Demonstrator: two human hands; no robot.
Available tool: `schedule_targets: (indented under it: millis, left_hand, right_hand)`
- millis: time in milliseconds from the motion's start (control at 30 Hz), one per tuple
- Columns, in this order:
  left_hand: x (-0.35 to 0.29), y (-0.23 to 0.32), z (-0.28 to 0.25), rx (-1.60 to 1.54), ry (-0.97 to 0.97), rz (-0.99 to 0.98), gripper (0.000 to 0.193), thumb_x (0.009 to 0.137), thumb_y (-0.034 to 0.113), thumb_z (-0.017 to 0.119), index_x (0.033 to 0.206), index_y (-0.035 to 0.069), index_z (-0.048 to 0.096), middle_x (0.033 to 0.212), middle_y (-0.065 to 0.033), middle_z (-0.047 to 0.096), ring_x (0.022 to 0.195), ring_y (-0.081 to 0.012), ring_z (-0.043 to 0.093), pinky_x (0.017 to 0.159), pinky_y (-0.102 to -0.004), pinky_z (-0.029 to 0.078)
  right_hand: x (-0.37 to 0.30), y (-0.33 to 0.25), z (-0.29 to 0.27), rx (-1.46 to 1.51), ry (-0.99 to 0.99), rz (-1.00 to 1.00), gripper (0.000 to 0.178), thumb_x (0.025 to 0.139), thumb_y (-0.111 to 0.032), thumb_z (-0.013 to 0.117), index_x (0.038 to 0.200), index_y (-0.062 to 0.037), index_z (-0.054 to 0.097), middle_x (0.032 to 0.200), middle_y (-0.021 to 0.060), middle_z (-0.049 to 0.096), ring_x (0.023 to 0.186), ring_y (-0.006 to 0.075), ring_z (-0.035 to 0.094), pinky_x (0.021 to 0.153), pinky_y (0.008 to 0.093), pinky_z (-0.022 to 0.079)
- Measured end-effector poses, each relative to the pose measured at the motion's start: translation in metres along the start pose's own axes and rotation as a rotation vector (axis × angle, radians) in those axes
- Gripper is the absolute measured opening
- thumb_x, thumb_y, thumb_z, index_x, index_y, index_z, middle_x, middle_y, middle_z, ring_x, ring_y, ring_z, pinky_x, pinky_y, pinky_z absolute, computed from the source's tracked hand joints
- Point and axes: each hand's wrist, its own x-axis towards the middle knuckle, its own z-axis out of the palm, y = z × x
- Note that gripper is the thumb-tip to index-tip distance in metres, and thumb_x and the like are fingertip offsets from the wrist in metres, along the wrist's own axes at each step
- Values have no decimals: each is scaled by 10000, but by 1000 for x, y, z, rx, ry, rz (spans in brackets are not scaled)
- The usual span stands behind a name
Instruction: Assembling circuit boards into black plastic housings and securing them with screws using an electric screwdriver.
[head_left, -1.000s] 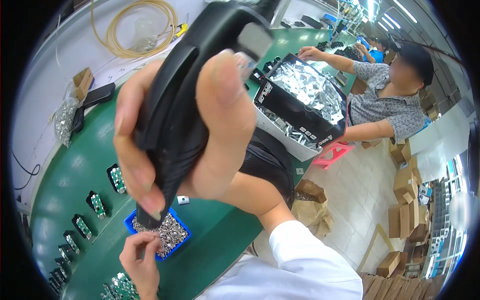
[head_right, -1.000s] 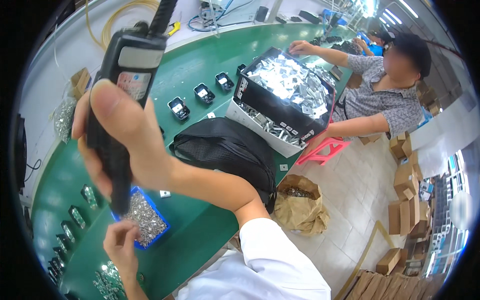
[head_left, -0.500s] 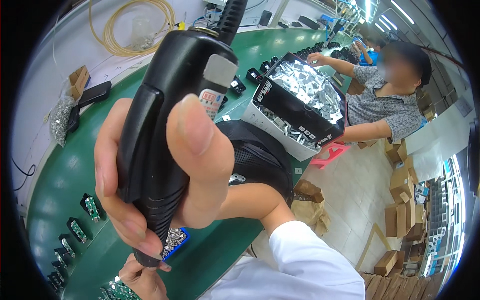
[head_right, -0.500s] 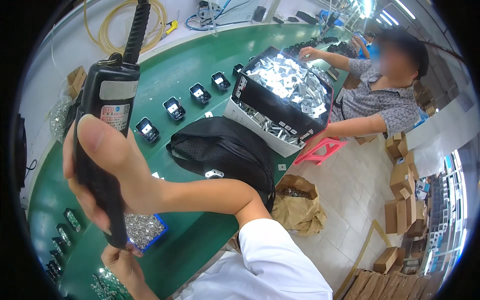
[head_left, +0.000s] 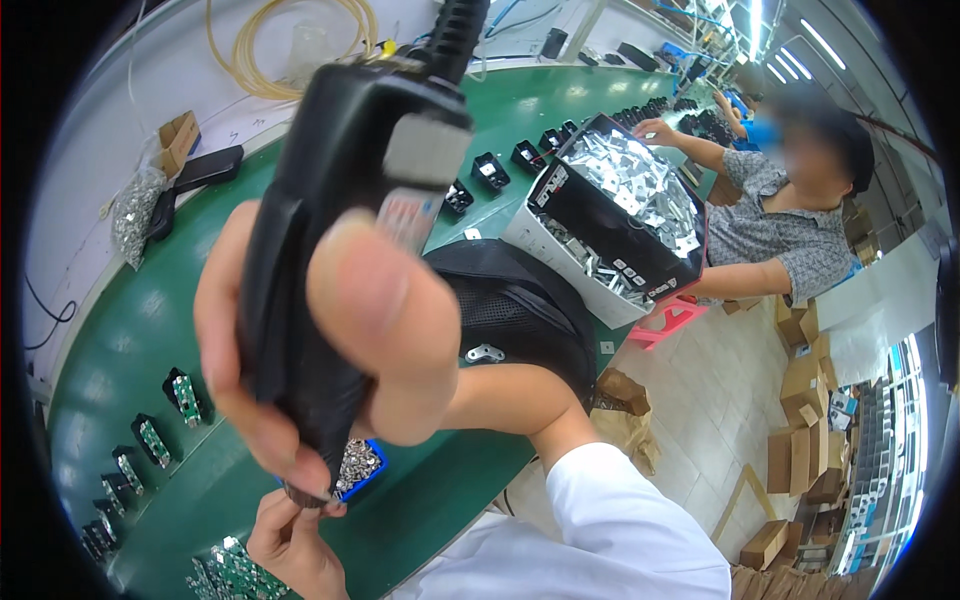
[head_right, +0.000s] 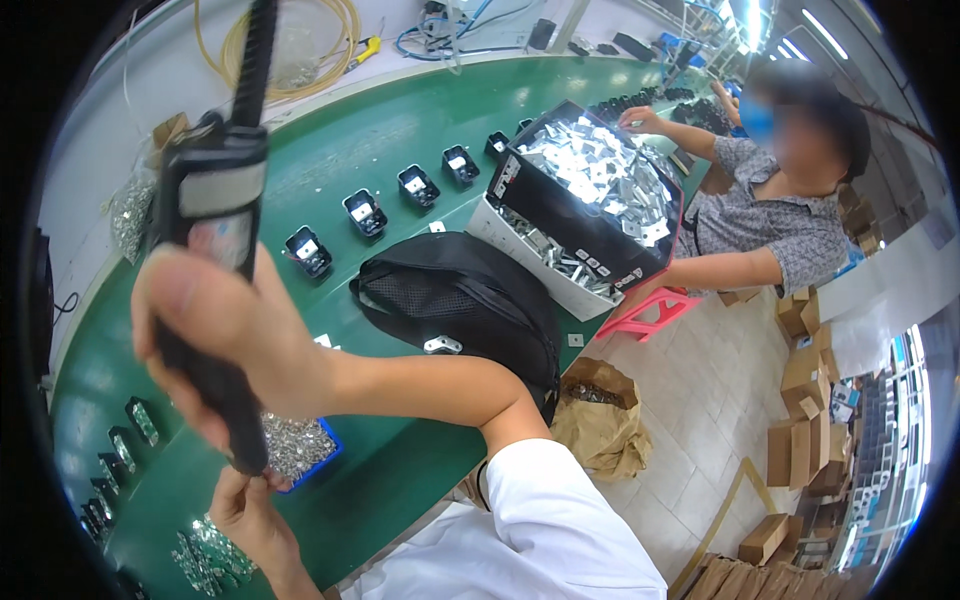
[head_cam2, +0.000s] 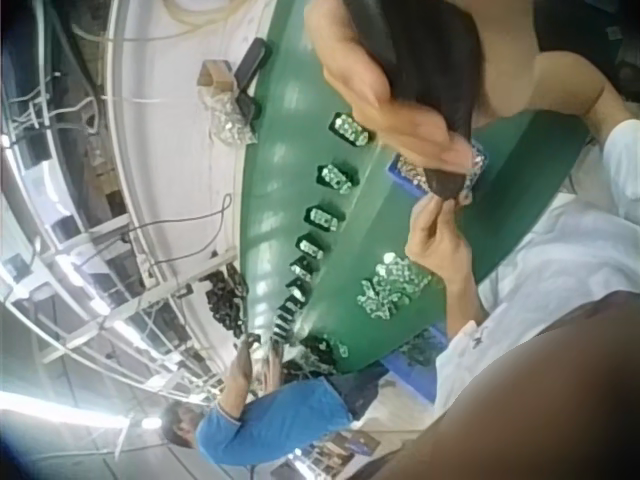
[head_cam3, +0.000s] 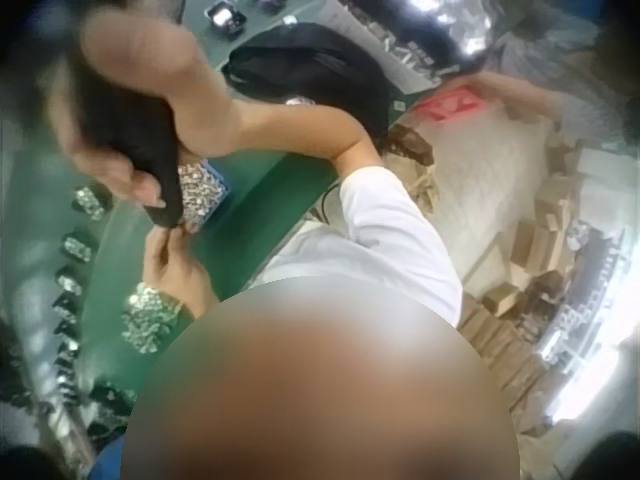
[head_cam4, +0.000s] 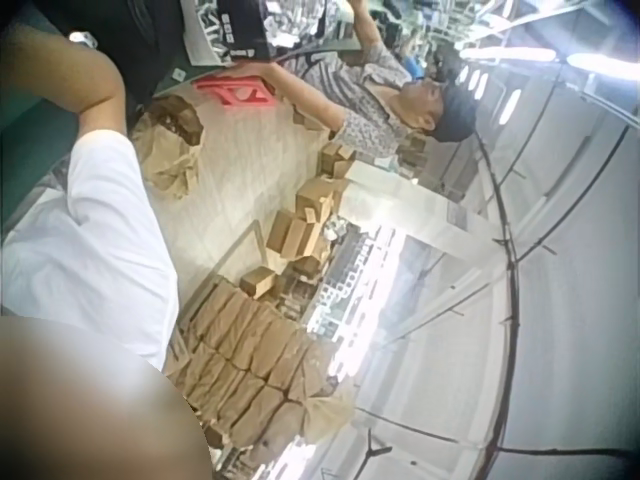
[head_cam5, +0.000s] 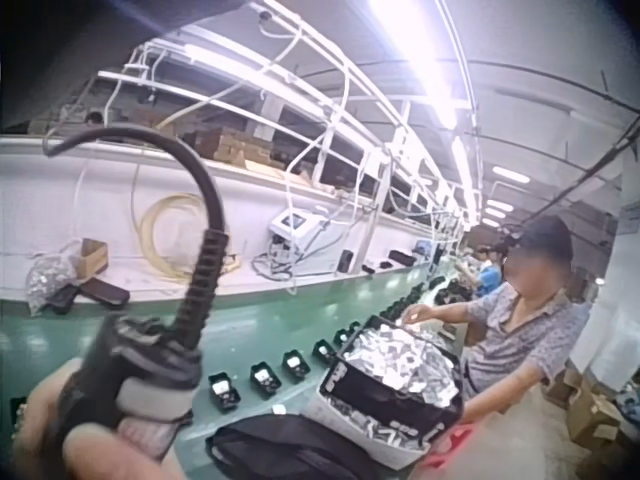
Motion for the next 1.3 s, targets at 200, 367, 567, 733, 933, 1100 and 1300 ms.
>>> schedule_targets:
  millis: [200, 367, 567, 733, 933, 1100, 1300]
  left_hand:
    - [6, 15, -5, 218, -181, 41, 214, 720, -151, 702, 911, -55, 708, 926, -174, 716, 731, -241, 658, 654, -302, 552]
    - [11, 23, 0, 145, -222, -99, 230, 719, -164, 689, 909, -39, 723, 932, -157, 727, 776, -232, 655, 689, -305, 537]
    - [10, 11, 4, 451, -67, 231, 241, 716, -167, 694, 911, -29, 725, 937, -148, 735, 791, -233, 664, 733, -312, 541]
    - [8, 12, 3, 444, -13, 249, 244, 701, -153, 724, 904, -17, 720, 943, -139, 744, 807, -235, 676, 785, -336, 557]
    - [29, 14, 14, 318, -110, 294, 334, 722, 33, 832, 1033, -6, 715, 1109, -149, 726, 1116, -303, 665, 1158, -551, 383]
    - [38, 8, 22, 683, -88, 450, 404, 761, 172, 822, 1100, -11, 699, 1441, -192, 551, 1414, -333, 467, 1212, -564, 286]
    - [37, -16, 12, 1085, -285, 439, 170, 802, 90, 761, 918, 9, 668, 1457, -181, 539, 1422, -340, 457, 1220, -557, 285]
  right_hand:
    - [2, -13, -3, 59, 93, 146, 607, 984, -616, 431, 899, -34, 579, 541, 94, 534, 327, 169, 459, 312, 276, 354]
    - [3, -3, -11, 95, -24, 97, 552, 997, -560, 437, 924, -30, 574, 542, 97, 540, 332, 161, 458, 317, 273, 354]
    - [-1, 6, -9, 11, 13, -44, 490, 1011, -498, 436, 940, -32, 569, 543, 94, 547, 335, 154, 455, 321, 269, 350]
    - [-2, 8, -9, -26, 19, -59, 492, 1002, -509, 444, 946, -38, 575, 545, 91, 554, 337, 152, 462, 320, 266, 352]
    - [4, -10, -34, 87, -124, 142, 708, 974, -650, 452, 1296, -29, 560, 887, 134, 638, 614, 273, 645, 480, 370, 524]
    - [24, -32, -64, -410, -195, -155, 681, 949, -660, 433, 1165, -47, 639, 758, 63, 602, 466, 190, 559, 413, 308, 484]
    - [44, 0, -140, -808, 371, -438, 549, 975, -594, 495, 894, -67, 626, 600, 60, 567, 417, 174, 536, 396, 302, 434]
